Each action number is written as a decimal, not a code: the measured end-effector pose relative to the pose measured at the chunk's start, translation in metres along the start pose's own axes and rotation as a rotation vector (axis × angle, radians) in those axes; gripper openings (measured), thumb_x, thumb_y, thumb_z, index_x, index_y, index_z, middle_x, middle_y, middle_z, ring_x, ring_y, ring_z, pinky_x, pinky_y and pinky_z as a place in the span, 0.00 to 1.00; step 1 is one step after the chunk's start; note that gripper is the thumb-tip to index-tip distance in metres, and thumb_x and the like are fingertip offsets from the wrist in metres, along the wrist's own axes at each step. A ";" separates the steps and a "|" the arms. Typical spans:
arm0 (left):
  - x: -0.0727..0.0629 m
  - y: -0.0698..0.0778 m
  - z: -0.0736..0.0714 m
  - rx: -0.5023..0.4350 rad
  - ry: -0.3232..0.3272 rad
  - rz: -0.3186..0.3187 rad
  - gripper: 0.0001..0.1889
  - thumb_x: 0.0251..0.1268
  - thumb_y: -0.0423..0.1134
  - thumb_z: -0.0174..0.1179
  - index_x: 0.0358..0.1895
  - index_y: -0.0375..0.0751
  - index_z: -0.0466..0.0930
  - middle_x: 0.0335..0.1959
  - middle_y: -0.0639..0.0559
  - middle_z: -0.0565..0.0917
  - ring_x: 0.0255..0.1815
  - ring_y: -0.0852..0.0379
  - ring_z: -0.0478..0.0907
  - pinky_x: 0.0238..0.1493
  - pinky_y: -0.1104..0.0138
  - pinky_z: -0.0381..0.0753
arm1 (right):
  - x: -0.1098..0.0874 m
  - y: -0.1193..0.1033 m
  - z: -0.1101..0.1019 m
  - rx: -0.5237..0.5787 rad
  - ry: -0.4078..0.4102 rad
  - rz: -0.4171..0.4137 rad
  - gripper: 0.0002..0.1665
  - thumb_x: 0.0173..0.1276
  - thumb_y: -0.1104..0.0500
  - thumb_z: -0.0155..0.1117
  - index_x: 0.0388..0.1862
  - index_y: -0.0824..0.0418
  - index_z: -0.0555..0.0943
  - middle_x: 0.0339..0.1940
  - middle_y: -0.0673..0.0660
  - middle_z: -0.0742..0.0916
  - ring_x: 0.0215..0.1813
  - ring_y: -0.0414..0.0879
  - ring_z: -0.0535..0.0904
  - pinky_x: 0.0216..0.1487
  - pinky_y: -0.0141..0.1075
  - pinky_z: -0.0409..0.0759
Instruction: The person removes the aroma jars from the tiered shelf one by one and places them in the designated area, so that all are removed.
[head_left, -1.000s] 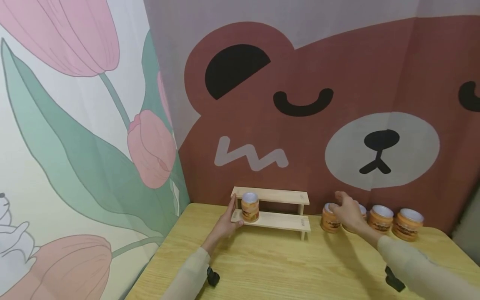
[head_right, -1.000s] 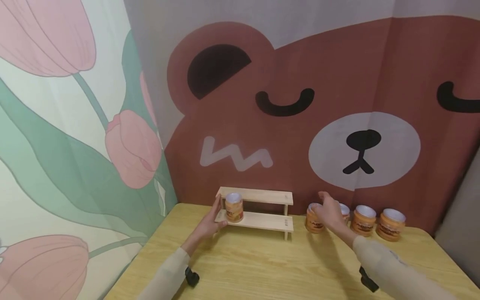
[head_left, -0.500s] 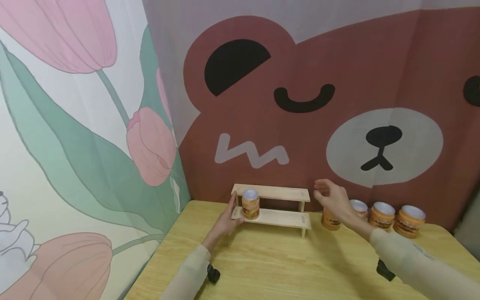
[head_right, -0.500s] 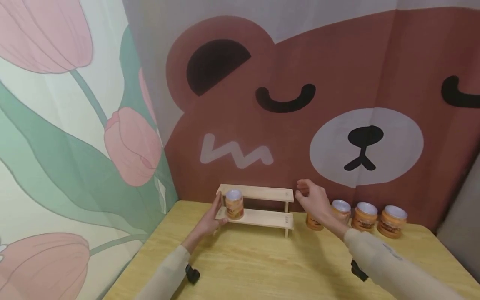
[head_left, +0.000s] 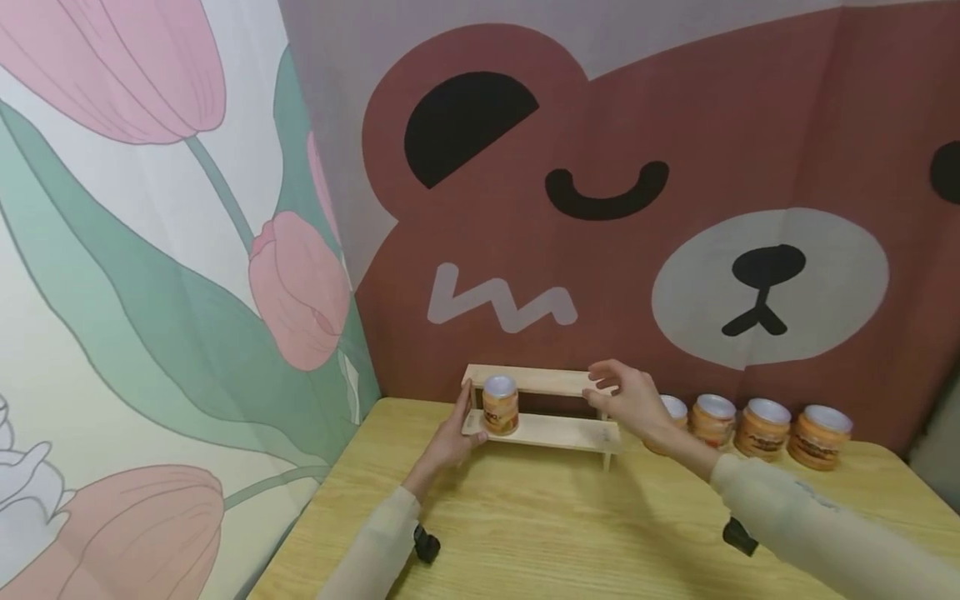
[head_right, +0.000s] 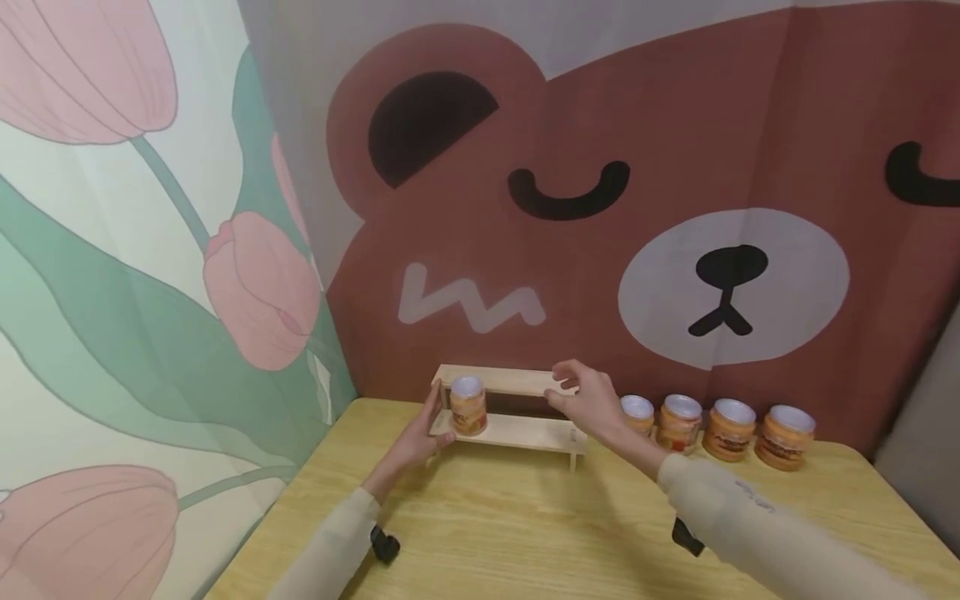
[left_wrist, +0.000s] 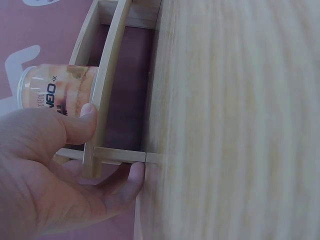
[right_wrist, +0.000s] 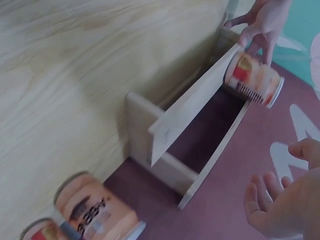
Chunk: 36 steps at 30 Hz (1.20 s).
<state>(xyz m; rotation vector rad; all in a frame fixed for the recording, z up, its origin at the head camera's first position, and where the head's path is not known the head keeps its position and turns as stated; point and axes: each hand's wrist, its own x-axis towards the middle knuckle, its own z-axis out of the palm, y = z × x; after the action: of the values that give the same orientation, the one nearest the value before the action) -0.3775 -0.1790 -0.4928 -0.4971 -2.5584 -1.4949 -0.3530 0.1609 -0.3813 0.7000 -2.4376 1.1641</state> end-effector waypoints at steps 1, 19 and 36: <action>0.000 0.000 0.000 -0.003 0.000 0.003 0.55 0.67 0.26 0.66 0.85 0.54 0.33 0.83 0.47 0.41 0.80 0.42 0.49 0.74 0.48 0.56 | 0.000 -0.001 0.003 0.015 -0.003 0.006 0.23 0.69 0.58 0.72 0.60 0.66 0.80 0.52 0.63 0.86 0.52 0.59 0.83 0.50 0.52 0.83; 0.003 -0.001 0.006 -0.025 -0.015 -0.006 0.56 0.67 0.27 0.66 0.85 0.54 0.33 0.83 0.46 0.42 0.80 0.43 0.50 0.75 0.50 0.55 | 0.013 -0.006 0.075 0.196 -0.045 0.152 0.28 0.67 0.52 0.75 0.59 0.65 0.81 0.49 0.59 0.88 0.48 0.53 0.86 0.47 0.48 0.85; 0.002 -0.001 0.000 -0.023 0.002 -0.018 0.55 0.67 0.27 0.66 0.85 0.55 0.34 0.83 0.46 0.44 0.80 0.44 0.50 0.74 0.50 0.57 | 0.025 -0.014 0.136 0.323 -0.115 0.302 0.30 0.63 0.53 0.79 0.60 0.66 0.83 0.52 0.60 0.88 0.54 0.55 0.84 0.53 0.49 0.83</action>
<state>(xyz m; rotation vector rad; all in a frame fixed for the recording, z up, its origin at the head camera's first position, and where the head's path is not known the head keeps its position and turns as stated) -0.3797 -0.1794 -0.4929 -0.4761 -2.5538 -1.5313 -0.3781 0.0383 -0.4419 0.5069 -2.5400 1.7059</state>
